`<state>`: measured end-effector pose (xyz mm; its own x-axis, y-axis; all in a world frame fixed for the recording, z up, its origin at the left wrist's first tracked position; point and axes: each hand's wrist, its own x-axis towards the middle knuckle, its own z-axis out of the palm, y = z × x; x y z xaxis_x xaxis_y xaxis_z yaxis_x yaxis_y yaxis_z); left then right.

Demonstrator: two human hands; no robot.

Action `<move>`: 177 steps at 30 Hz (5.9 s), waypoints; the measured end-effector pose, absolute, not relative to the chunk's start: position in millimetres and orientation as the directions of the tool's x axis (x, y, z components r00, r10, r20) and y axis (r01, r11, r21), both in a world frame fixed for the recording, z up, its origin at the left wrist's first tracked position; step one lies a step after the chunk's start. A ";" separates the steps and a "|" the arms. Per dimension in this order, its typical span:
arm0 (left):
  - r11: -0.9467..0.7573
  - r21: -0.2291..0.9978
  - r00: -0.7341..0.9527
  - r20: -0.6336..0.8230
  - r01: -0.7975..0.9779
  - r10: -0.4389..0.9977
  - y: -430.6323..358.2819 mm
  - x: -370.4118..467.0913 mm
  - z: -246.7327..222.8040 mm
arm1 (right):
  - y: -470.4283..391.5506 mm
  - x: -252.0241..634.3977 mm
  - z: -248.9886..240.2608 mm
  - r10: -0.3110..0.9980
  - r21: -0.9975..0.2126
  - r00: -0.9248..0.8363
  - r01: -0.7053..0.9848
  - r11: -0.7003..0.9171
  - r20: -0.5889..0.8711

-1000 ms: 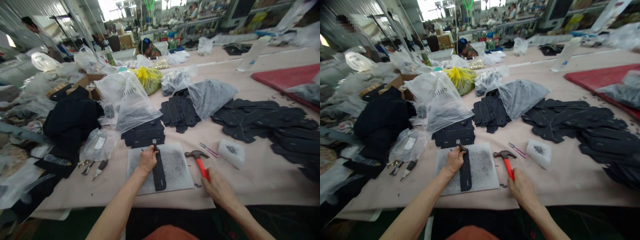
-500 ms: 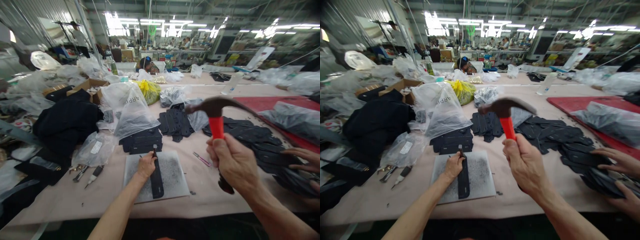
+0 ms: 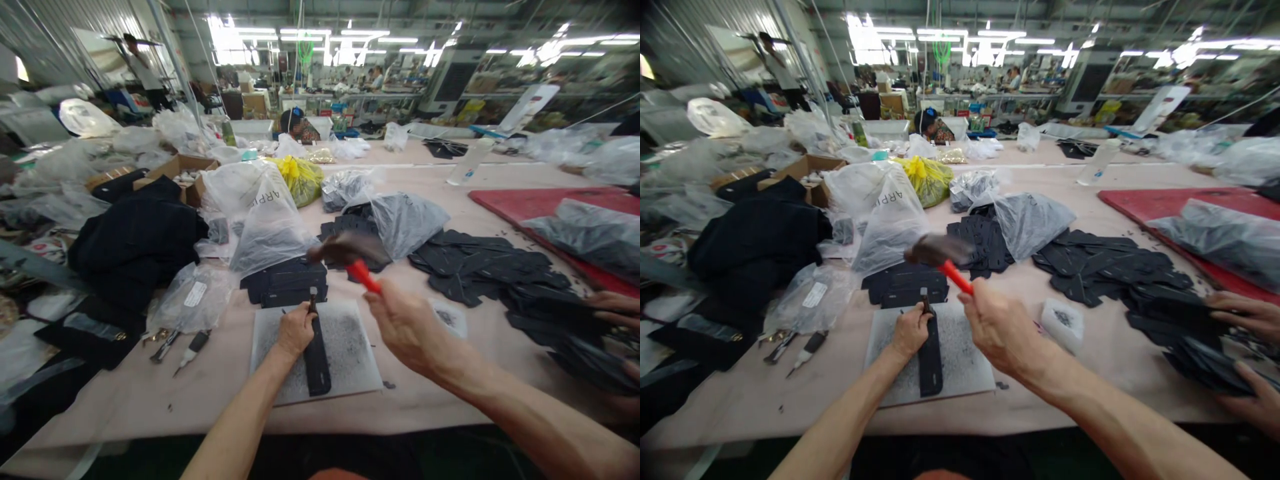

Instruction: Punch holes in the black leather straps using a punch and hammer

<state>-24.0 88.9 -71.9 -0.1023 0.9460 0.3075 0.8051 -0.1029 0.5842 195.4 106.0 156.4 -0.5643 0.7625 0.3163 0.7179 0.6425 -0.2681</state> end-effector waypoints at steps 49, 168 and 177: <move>0.002 0.857 -0.307 0.183 0.516 0.934 55.0 -46.5 -51.6 | 45.3 157.6 -28.0 0.765 -0.512 -0.622 0.609 0.606 0.166; -0.241 0.693 -0.060 0.380 0.679 0.923 78.1 -34.2 -57.9 | 43.8 154.1 -34.2 0.815 -0.548 -0.572 0.656 0.519 0.088; -0.190 0.665 -0.056 0.330 0.723 0.942 82.5 -33.1 -55.8 | 43.6 153.1 -36.4 0.817 -0.541 -0.568 0.659 0.523 0.098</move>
<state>-33.1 82.5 -55.8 -0.0562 0.9423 0.3299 0.7228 -0.1895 0.6645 153.1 43.6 -36.4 -0.5681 0.8172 0.0977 0.6586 0.5226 -0.5414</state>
